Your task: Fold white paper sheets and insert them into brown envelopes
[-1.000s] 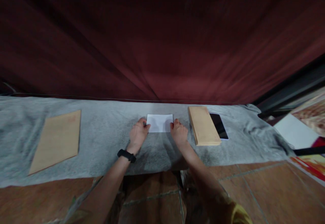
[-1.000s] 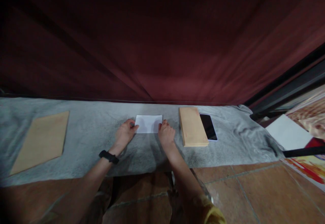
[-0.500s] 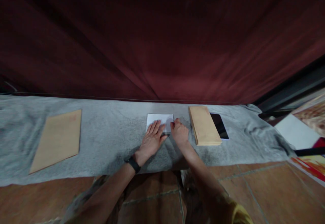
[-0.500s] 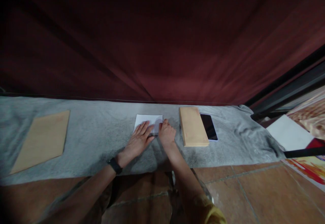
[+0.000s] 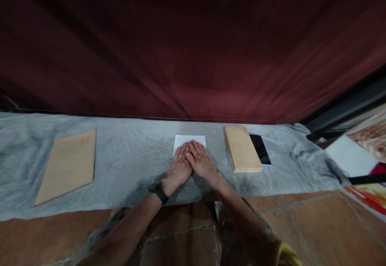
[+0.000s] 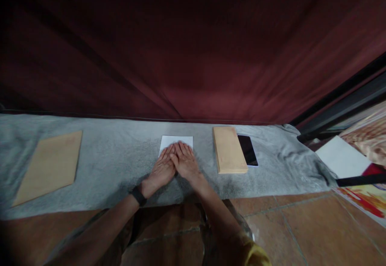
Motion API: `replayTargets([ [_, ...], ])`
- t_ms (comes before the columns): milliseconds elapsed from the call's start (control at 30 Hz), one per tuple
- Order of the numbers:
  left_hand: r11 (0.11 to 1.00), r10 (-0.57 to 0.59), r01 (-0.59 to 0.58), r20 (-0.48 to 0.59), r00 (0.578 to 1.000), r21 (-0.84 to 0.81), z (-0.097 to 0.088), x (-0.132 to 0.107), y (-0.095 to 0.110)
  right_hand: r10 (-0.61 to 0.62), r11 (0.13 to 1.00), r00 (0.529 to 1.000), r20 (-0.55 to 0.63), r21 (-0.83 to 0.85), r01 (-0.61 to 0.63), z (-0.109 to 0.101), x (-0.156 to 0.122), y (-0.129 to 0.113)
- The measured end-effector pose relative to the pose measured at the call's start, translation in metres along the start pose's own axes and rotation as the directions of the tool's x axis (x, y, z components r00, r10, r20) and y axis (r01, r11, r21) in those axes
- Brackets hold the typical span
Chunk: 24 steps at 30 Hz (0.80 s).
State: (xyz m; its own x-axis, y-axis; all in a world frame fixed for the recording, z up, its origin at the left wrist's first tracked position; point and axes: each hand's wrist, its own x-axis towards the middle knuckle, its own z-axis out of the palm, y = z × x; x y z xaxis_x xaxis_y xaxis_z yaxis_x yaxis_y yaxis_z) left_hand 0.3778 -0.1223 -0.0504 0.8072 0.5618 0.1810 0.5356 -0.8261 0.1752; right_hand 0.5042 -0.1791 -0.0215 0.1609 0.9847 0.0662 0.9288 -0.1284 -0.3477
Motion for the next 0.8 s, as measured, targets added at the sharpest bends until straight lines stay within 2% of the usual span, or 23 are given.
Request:
replayTargets([
  [133, 0.996, -0.089, 0.089, 0.002, 0.996, -0.016, -0.003, 0.002, 0.001, 0.074, 0.996, 0.996, 0.047, -0.044, -0.072, 0.004, -0.001, 0.007],
  [367, 0.960, -0.279, 0.280, -0.041, 0.959, 0.004, -0.006, 0.001, -0.013, 0.145, 0.967, 0.988, -0.059, -0.201, -0.154, 0.005, -0.004, 0.025],
  [467, 0.947, -0.317, 0.319, -0.068, 0.946, 0.020, -0.006, 0.000, -0.023, 0.190, 0.952, 0.978, -0.081, -0.227, -0.204, 0.005, -0.004, 0.031],
  [567, 0.936, -0.346, 0.348, -0.043, 0.937, 0.043, -0.008, 0.001, -0.027, 0.224, 0.942, 0.971, -0.087, -0.236, -0.238, 0.004, -0.003, 0.035],
  [800, 0.912, -0.392, 0.389, 0.000, 0.920, 0.127, -0.015, 0.004, -0.023, 0.240, 0.937, 0.950, -0.199, -0.210, -0.281, 0.006, -0.004, 0.053],
])
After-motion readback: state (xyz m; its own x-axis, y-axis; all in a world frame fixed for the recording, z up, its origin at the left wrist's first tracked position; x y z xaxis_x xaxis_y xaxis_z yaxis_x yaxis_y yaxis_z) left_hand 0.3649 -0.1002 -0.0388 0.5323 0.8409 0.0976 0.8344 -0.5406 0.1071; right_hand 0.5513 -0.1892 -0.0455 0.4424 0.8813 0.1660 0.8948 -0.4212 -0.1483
